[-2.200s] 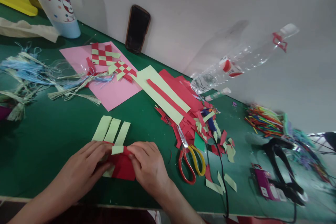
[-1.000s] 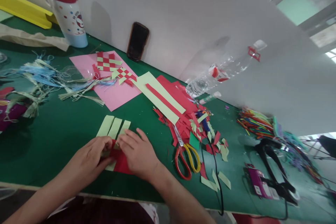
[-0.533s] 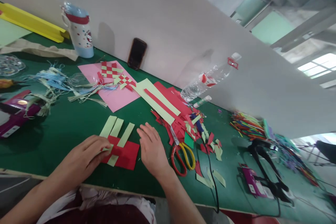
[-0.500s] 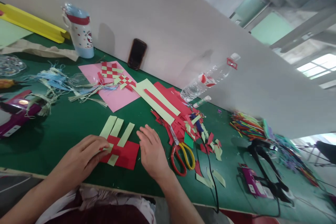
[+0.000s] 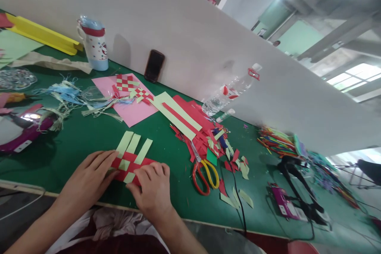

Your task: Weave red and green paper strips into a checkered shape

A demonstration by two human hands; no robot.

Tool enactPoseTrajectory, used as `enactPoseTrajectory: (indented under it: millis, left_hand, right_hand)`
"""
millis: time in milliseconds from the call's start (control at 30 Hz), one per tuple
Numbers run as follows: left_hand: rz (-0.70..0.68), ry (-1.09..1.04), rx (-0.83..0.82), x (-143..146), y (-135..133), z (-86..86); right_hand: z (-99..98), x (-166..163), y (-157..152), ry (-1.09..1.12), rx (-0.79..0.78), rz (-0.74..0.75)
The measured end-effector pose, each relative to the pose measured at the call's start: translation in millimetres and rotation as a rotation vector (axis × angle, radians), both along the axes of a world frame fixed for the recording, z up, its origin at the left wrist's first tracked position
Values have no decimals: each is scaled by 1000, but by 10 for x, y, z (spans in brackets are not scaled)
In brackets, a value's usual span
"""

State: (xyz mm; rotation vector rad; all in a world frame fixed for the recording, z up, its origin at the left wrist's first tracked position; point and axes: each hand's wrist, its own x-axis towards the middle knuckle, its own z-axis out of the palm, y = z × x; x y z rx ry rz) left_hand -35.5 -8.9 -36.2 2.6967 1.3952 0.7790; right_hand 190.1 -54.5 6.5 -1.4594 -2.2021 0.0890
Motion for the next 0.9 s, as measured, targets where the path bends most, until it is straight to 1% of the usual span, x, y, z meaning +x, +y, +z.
enactPoseTrajectory:
  millis: [100,267,400,500,700,900]
  left_hand:
    - [-2,-11,6,-15,-11,-15]
    - [9,-49,-2,-13,-24,-8]
    - [-23,-53,-21,-10,-32,-2]
    - [-10,-52,-33,-12,-46,-2]
    - [-8,-63,-50,-12,-59,-10]
    - [-1,-66,-64,0,-59,-9]
  right_hand:
    - [-14,-27,41,-34,19,-17]
    - [-23,-37,77,-4,51,2]
    - [-13,-27,38,32,22,4]
    - [-16,-26,5,16,-4,-3]
    - [-47,-45,58,-16,11,-1]
    - [-67,-43,73,10,28,0]
